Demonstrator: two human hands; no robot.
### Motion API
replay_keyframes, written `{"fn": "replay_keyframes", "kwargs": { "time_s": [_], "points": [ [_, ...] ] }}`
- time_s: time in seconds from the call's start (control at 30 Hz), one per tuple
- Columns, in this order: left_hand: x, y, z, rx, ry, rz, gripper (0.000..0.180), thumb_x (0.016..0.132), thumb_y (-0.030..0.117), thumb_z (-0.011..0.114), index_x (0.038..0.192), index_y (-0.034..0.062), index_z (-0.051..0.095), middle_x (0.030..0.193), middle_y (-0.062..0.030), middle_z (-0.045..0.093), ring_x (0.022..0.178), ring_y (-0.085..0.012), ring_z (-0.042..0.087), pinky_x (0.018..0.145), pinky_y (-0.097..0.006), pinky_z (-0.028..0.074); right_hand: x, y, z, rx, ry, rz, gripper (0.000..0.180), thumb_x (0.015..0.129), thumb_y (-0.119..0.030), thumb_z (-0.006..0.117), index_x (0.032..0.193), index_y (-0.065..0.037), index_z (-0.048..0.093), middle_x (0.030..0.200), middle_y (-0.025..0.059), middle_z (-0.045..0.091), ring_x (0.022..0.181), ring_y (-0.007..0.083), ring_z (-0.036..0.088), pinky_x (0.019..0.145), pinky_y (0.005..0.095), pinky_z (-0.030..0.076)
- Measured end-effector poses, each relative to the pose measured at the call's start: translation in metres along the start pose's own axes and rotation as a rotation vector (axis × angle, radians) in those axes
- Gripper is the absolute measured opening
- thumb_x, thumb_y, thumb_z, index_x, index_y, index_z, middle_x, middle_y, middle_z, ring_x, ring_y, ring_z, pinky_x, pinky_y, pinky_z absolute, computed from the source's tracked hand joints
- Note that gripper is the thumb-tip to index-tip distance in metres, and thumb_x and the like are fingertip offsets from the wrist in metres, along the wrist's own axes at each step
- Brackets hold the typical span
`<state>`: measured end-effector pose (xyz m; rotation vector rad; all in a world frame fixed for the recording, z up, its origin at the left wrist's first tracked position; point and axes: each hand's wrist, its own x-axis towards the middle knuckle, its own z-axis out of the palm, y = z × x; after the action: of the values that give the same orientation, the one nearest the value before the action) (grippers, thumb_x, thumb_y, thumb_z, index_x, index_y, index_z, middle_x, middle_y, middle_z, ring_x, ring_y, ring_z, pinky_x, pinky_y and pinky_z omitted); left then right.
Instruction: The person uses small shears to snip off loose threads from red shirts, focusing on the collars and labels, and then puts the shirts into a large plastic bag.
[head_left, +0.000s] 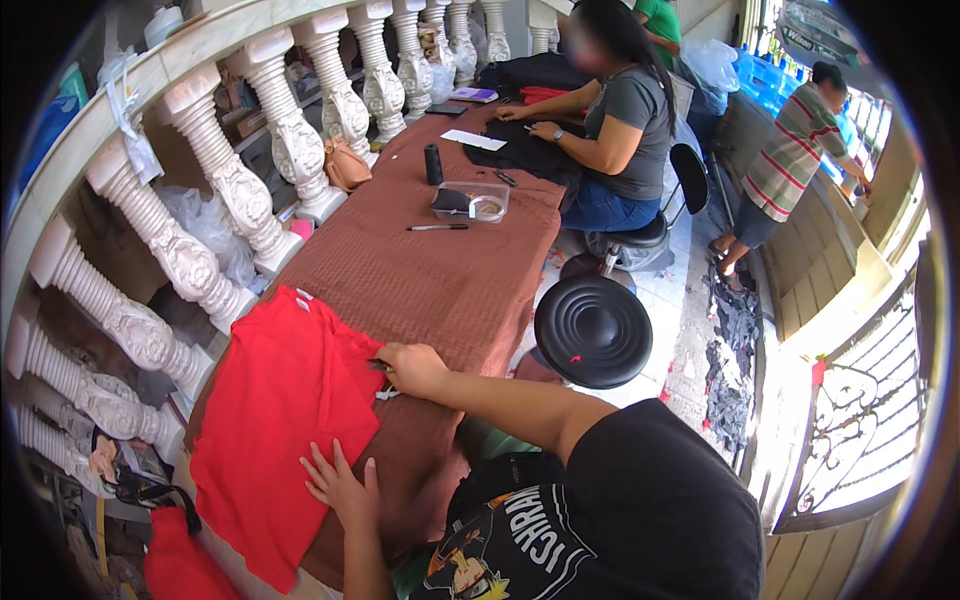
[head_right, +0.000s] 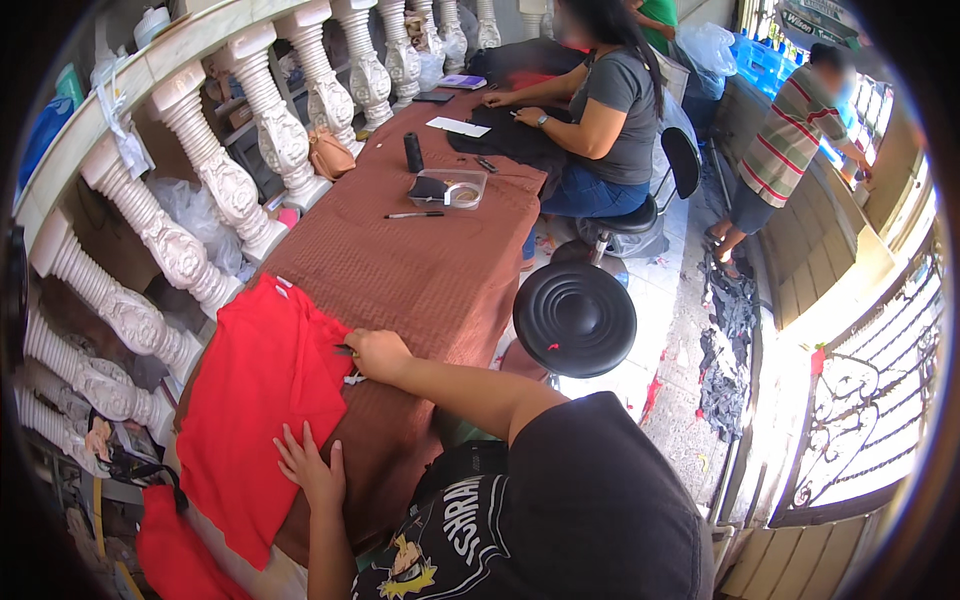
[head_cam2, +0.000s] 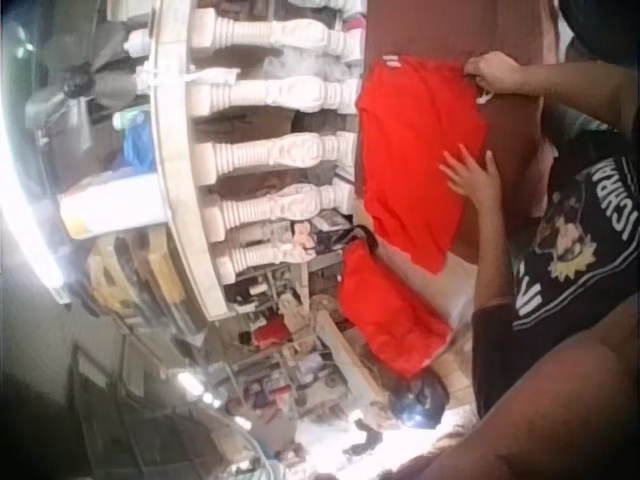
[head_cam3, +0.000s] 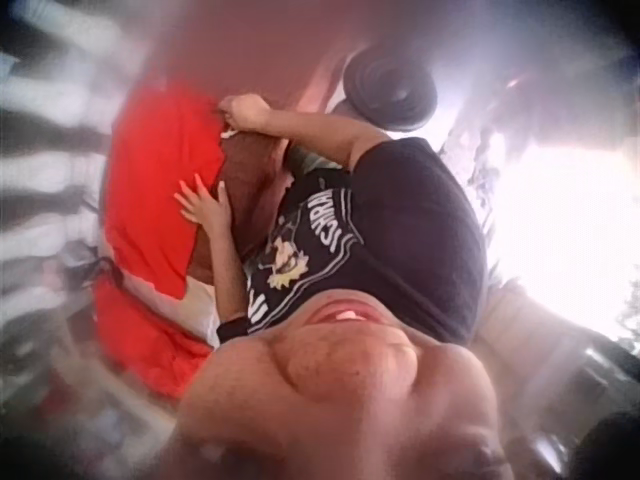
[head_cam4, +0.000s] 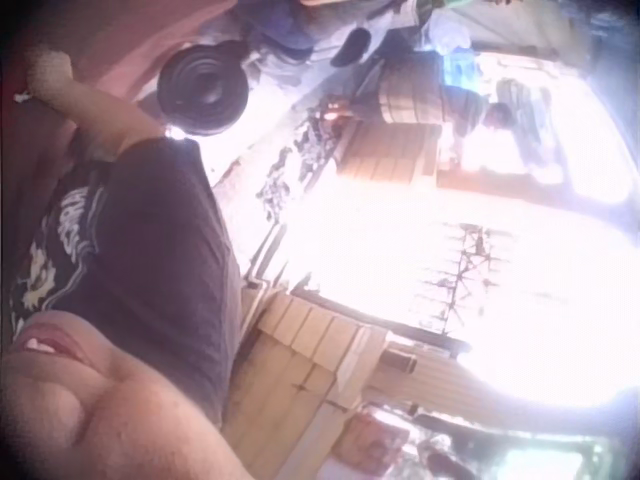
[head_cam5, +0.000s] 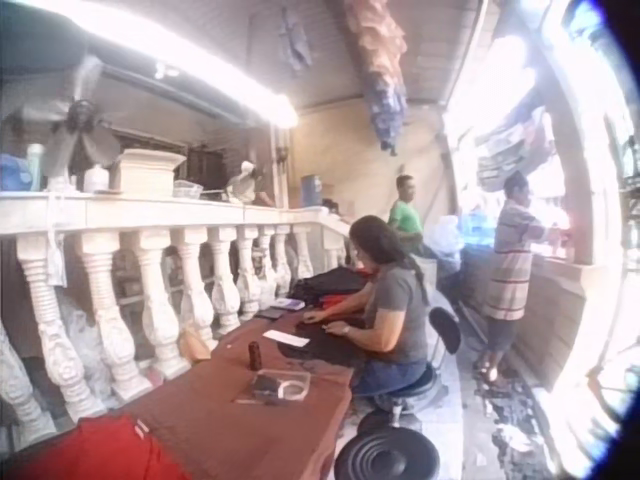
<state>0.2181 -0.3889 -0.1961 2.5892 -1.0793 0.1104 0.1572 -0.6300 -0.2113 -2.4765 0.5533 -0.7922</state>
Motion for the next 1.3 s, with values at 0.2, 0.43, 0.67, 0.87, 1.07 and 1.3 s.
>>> {"fn": "replay_keyframes", "kwargs": {
  "time_s": [0.2,0.43,0.67,0.87,1.07,1.3],
  "points": [
    [0.001,0.003,0.004,0.011,-0.028,-0.021,0.062,0.084,0.039,0.056,0.137,0.0134,0.038,0.15,-0.012,0.019,0.138,-0.0368,0.009,0.105,-0.06,0.007,0.001,0.0,-0.005,0.033,-0.001,-0.003,0.013,0.075,-0.013,0.058,0.086,-0.006,0.055,0.09,0.0121,0.06,0.079,0.0328,0.062,0.068,0.0432,0.05],
    [0.006,0.009,-0.004,0.036,-0.128,-0.036,0.064,0.084,0.04,0.057,0.138,0.0121,0.036,0.15,-0.0125,0.015,0.138,-0.0379,0.008,0.104,-0.062,0.01,0.0,0.0,-0.004,0.017,-0.016,0.025,0.013,0.074,-0.013,0.058,0.085,-0.006,0.055,0.089,0.0119,0.06,0.079,0.0331,0.061,0.066,0.0441,0.05],
    [0.055,-0.017,-0.003,0.027,-0.085,0.105,0.067,0.081,0.043,0.061,0.133,0.0065,0.039,0.149,-0.014,0.017,0.138,-0.039,0.01,0.104,-0.061,0.014,0.0,-0.004,-0.005,-0.003,-0.023,0.029,0.017,0.074,-0.015,0.059,0.089,-0.007,0.058,0.09,0.0111,0.06,0.08,0.0319,0.062,0.067,0.0433,0.05],
    [0.055,-0.021,0.015,-0.028,0.023,0.187,0.056,0.08,0.042,0.063,0.118,0.0025,0.049,0.147,-0.016,0.024,0.136,-0.0398,0.018,0.104,-0.058,0.018,0.0,-0.006,-0.007,-0.062,-0.046,0.055,0.022,0.074,-0.016,0.06,0.095,-0.009,0.06,0.09,0.0082,0.06,0.079,0.0302,0.062,0.067,0.042,0.05],
    [0.055,-0.026,0.01,-0.06,-0.009,0.198,0.058,0.082,0.042,0.061,0.122,0.0027,0.05,0.146,-0.0143,0.026,0.136,-0.0363,0.019,0.105,-0.056,0.017,-0.001,-0.01,-0.007,-0.074,-0.062,0.055,0.021,0.075,-0.018,0.059,0.094,-0.007,0.059,0.092,0.0103,0.061,0.081,0.0307,0.062,0.068,0.0426,0.05],
    [0.055,-0.037,0.014,-0.167,0.035,0.238,0.049,0.081,0.034,0.063,0.116,0.0012,0.054,0.143,-0.0147,0.033,0.135,-0.0367,0.022,0.106,-0.053,0.017,0.001,-0.014,-0.007,-0.104,-0.083,0.075,0.022,0.075,-0.017,0.059,0.095,-0.007,0.058,0.092,0.0113,0.06,0.081,0.0319,0.061,0.069,0.0429,0.05]
  ]
}}
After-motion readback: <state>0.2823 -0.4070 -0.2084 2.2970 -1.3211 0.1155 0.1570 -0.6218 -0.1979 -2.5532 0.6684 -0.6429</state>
